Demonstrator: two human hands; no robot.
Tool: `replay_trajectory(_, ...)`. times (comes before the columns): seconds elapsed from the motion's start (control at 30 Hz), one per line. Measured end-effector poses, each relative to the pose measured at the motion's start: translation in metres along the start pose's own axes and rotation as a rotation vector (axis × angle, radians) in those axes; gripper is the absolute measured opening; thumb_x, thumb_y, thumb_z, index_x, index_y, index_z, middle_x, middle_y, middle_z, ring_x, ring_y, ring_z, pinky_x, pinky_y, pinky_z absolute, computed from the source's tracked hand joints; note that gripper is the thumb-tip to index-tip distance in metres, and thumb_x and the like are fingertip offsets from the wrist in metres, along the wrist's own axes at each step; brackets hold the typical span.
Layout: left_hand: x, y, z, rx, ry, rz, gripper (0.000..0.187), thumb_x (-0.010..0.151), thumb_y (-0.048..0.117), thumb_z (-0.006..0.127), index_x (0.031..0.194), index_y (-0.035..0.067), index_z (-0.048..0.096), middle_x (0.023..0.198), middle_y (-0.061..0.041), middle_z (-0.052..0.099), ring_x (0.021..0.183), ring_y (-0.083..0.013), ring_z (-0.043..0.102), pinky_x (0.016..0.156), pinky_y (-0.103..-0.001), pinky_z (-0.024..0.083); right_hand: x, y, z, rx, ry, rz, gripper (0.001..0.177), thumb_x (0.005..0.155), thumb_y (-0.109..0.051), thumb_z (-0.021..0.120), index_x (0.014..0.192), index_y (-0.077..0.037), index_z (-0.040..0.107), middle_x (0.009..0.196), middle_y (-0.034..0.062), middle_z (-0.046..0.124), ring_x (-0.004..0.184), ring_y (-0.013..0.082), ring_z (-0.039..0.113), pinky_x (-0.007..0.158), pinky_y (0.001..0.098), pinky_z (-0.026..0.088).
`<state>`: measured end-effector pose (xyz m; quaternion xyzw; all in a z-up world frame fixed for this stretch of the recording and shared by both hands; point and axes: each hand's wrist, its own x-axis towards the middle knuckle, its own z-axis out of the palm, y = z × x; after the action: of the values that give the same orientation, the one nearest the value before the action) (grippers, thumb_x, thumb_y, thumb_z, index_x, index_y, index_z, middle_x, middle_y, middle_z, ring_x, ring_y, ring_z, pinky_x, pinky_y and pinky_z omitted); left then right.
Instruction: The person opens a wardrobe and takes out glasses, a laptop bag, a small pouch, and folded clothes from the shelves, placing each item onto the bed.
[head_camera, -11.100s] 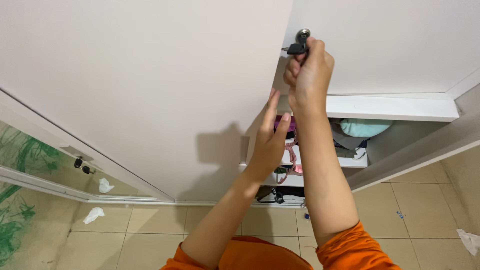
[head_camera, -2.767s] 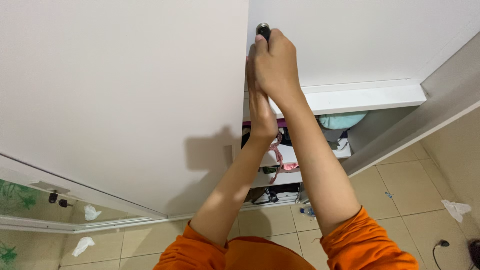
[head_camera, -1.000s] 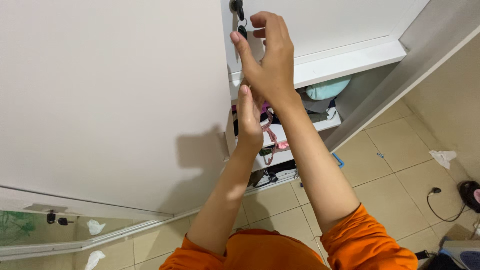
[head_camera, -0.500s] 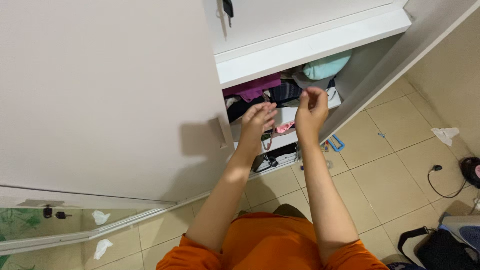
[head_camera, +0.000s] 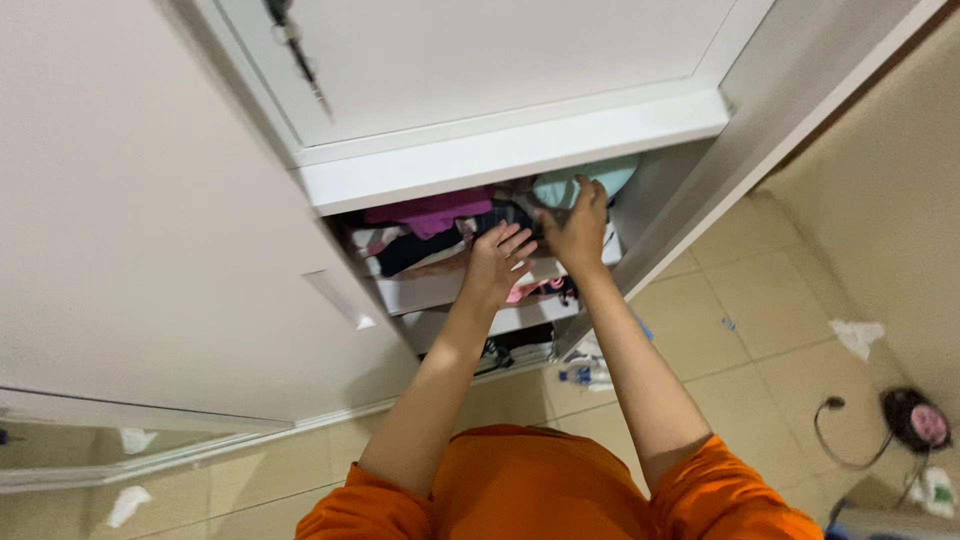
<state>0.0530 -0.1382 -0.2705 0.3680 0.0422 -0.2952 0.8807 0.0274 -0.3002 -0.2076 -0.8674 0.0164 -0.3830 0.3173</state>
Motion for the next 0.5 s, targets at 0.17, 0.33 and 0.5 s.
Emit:
replay_trajectory(0.17,0.021,-0.017,0.031,-0.119,0.07,0.113,0.073,0.097,0.048,0.048,0.155,0.005,0.036,0.156,-0.015,0.046,0.141,-0.0335,0.046,0.113,-0.052,0.034,0.04,0.009,0.0,-0.124,-0.294,-0.024,0.107,0.071,-0.038,0.093,0.15,0.004,0.034,0.144,0.0349,0.038,0.131,0.0546,0.041,0.106,0.0616,0.036)
replay_trajectory(0.33,-0.011,-0.026,0.04,-0.205,0.193,0.234,0.069,0.102,0.041,0.045,0.155,-0.001,0.031,0.159,-0.022,0.04,0.145,-0.0377,0.041,0.121,-0.053,0.031,0.061,0.012,0.028,-0.337,-0.434,-0.238,0.11,0.063,-0.055,0.091,0.146,-0.007,0.038,0.154,0.0311,0.032,0.141,0.0553,0.023,0.102,0.0737,0.014)
replay_trajectory(0.5,-0.032,-0.033,0.019,-0.263,0.321,0.294,0.069,0.102,0.04,0.043,0.156,-0.001,0.03,0.158,-0.021,0.04,0.145,-0.0381,0.039,0.12,-0.052,0.03,0.074,0.066,0.082,-0.33,-0.366,-0.308,0.073,0.078,-0.034,0.084,0.138,-0.005,0.054,0.14,0.0279,0.05,0.129,0.0496,0.044,0.106,0.066,0.031)
